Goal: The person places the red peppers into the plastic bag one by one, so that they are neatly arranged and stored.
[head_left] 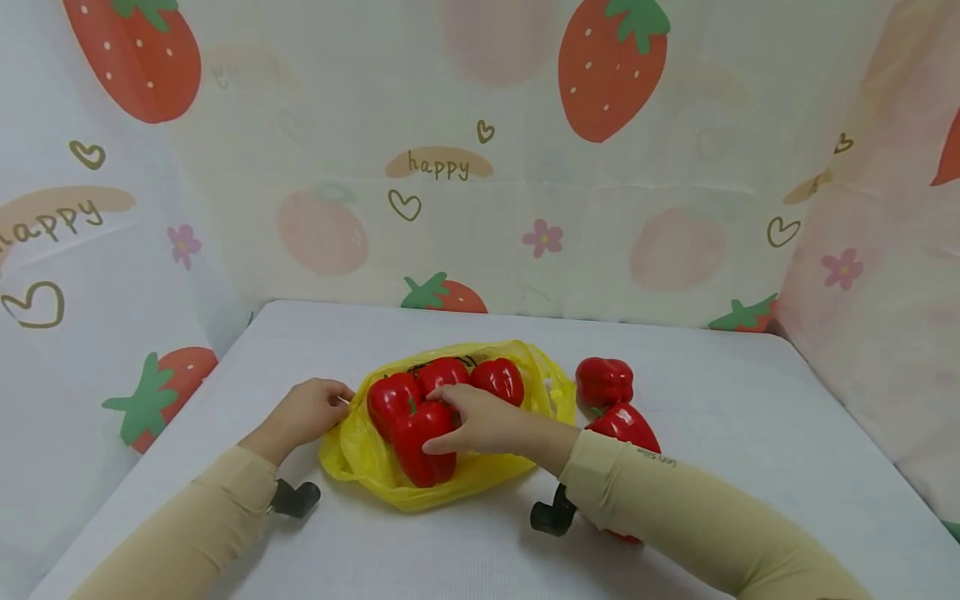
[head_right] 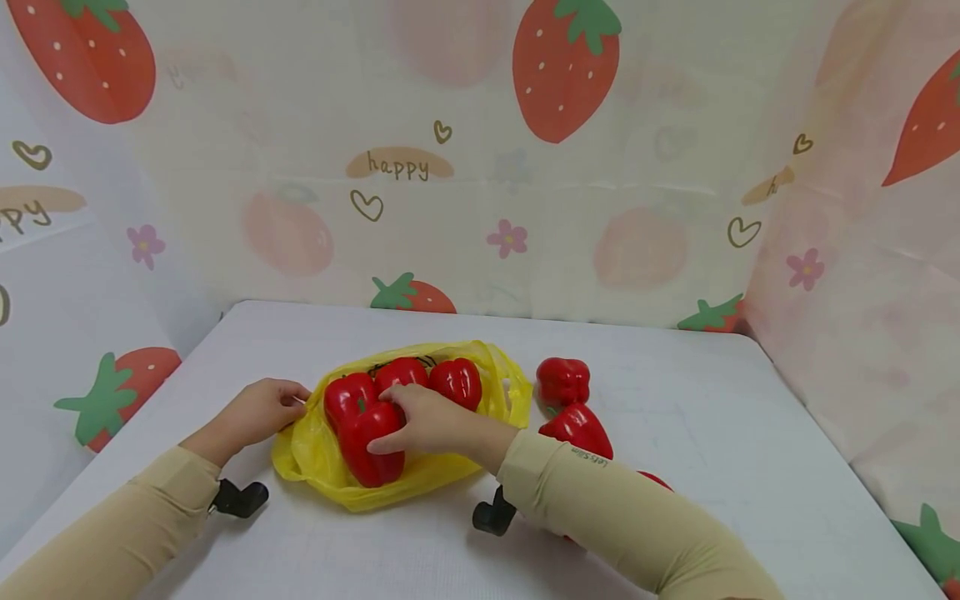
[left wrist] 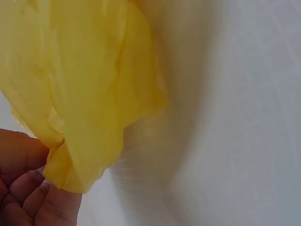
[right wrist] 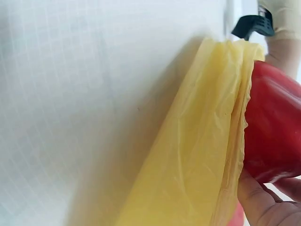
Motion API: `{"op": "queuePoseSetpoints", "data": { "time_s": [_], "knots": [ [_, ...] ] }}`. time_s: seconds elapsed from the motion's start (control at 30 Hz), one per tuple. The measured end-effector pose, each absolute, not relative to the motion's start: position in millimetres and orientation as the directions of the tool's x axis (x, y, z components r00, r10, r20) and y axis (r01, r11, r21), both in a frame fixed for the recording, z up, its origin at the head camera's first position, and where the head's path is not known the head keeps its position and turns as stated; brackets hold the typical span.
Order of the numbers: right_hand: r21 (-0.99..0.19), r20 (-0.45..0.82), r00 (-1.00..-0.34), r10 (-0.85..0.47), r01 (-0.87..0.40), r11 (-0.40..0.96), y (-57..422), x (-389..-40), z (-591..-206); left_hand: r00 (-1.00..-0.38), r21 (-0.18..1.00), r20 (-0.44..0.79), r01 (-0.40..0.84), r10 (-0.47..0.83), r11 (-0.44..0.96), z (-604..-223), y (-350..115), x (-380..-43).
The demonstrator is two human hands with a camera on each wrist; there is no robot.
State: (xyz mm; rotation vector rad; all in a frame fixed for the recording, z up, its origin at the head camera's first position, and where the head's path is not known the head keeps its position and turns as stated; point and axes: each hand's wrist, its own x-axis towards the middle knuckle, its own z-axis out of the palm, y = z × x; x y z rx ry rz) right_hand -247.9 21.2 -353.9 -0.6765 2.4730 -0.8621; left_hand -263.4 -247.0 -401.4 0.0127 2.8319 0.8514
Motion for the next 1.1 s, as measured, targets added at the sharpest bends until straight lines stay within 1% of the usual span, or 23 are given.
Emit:
{"op": "queuePoseSetpoints", "data": {
  "time_s": [0.4,0.73,0.87,1.1],
  "knots": [
    [-0.674,-0.292,-0.741,-0.605,-0.289,0.680,16.3,-244.8,-367.8,-0.981,0.564,-0.183,-0.056,0.059,0.824,-399.1,-246.4,-262.6],
    [-0.690,-0.380,-0.693,-0.613,-0.229,0.687,15.5,-247.3,-372.2,-0.981,0.565,-0.182,-0.051,0.064,0.824,-398.6,-246.6,-263.5],
    [-0.678,-0.396,-0.673,-0.625,-0.245,0.693,16.1,-248.5,-371.5,-0.981,0.564,-0.184,-0.051,0.065,0.824,-398.6,-246.7,-263.9],
    [-0.679,-0.417,-0.613,-0.671,-0.280,0.678,19.5,-250.7,-371.4,-0.981,0.564,-0.180,-0.044,0.071,0.824,-399.1,-247.2,-263.9]
  ]
}}
